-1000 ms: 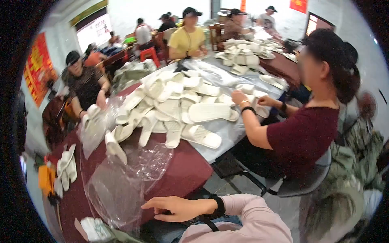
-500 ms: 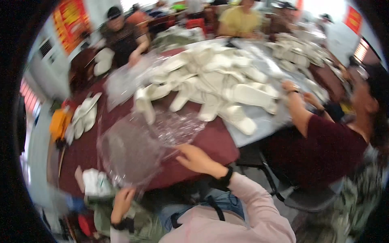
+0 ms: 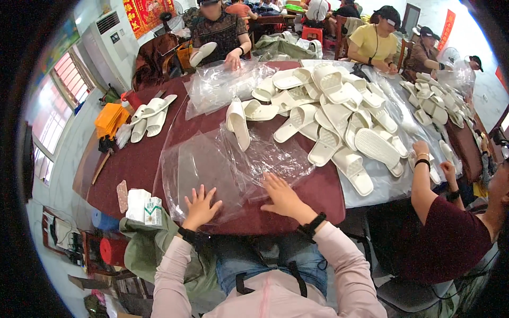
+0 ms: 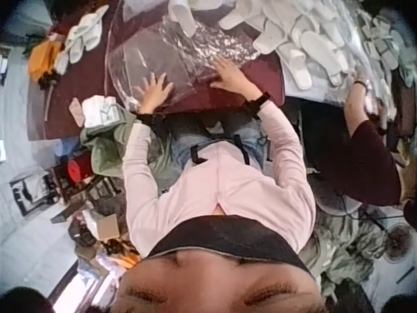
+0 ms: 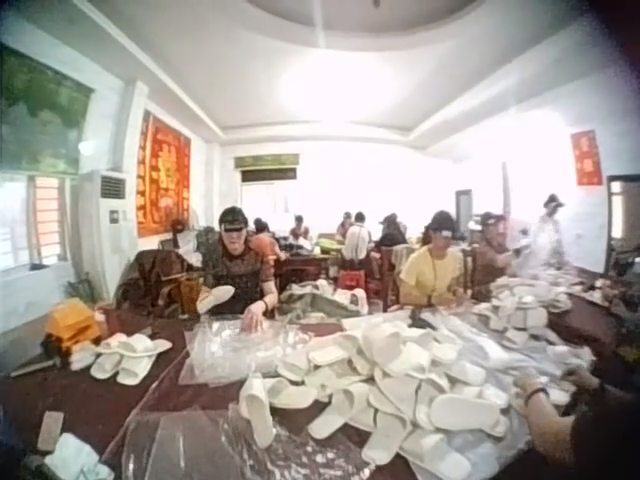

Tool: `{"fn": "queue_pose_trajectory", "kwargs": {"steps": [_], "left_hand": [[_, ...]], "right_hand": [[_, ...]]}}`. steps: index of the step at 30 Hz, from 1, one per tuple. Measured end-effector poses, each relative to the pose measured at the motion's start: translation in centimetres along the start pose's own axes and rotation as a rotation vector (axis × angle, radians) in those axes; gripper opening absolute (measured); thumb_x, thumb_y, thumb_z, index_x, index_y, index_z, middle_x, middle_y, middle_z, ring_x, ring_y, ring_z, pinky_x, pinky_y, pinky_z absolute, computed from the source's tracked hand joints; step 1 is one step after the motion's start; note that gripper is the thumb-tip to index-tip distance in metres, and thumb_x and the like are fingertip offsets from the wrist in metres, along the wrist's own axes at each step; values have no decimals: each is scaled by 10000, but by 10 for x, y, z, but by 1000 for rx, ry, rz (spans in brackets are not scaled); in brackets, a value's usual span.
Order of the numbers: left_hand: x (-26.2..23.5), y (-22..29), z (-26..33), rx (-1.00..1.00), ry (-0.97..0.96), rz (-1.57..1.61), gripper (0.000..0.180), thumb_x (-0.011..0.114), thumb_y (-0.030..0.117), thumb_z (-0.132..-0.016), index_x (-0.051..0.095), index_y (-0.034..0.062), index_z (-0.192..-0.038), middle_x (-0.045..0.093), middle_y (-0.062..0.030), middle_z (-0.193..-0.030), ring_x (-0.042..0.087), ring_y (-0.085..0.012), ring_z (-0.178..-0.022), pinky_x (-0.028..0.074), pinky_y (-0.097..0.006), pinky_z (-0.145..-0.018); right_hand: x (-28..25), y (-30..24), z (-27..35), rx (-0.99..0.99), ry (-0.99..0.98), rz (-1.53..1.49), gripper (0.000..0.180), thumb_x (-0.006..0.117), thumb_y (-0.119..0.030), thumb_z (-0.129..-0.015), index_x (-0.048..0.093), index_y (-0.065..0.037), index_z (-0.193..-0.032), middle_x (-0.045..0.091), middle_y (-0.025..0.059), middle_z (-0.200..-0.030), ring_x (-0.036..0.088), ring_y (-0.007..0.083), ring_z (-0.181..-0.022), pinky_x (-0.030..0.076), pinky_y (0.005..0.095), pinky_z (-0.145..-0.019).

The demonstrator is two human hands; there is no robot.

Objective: Packaging pairs of white slippers into clear plastic bags and then into a larger green sack.

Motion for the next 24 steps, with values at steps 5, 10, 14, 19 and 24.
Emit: {"fn": "queue_pose_trajectory", "kwargs": {"steps": [5, 10, 14, 19, 24], "left_hand": [[-5, -12, -5, -7, 122, 80, 603, 535, 468, -851, 391, 241, -1391, 180, -193, -1505, 87, -450, -1381, 34, -671, -1041], [-22, -48, 0, -257, 57, 0, 597, 595, 437, -791, 447, 295, -1352, 186, -186, -1506, 90, -451, -1381, 65, -669, -1045], [-8, -34, 7, -185, -18, 14, 657, 569, 545, -792, 380, 343, -1388, 184, -188, -1506, 131, -475, -1364, 108, -692, -1023], [-1, 5, 17, -132, -50, -22, 684, 518, 605, -804, 334, 345, -1410, 188, -222, -1493, 173, -509, -1336, 172, -694, -1000], [-3, 30, 17, -51, -33, 99, 610, 519, 512, -843, 397, 258, -1384, 301, -242, -1439, 298, -479, -1290, 263, -635, -994]], "right_hand": [[29, 14, -22, -39, -154, 147, 376, 603, -246, -834, 577, -108, -1183, 468, 82, -1348, 422, 317, -1245, 328, 450, -1030], [28, 18, -58, 279, 106, -474, 164, 542, -146, -881, 586, 2, -937, 628, 121, -857, 606, 276, -851, 454, 379, -763], [-6, -10, -98, 342, 418, -801, 190, 457, -134, -960, 520, 17, -863, 527, 66, -738, 445, 110, -710, 401, 267, -665], [-43, -31, -115, 248, 681, -1096, 131, 457, -86, -946, 550, -21, -880, 545, 2, -815, 476, 87, -800, 394, 226, -728], [4, -76, -68, -144, 36, -627, 90, 505, -70, -901, 551, -83, -977, 583, 66, -856, 579, 216, -804, 324, 466, -1014]]}}
Point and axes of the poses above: each hand's wrist, its own z-axis away from the middle knuckle, its own x-axis out of the palm, y = z × x, the point moved 2 cm from there along -z, towards the middle knuckle
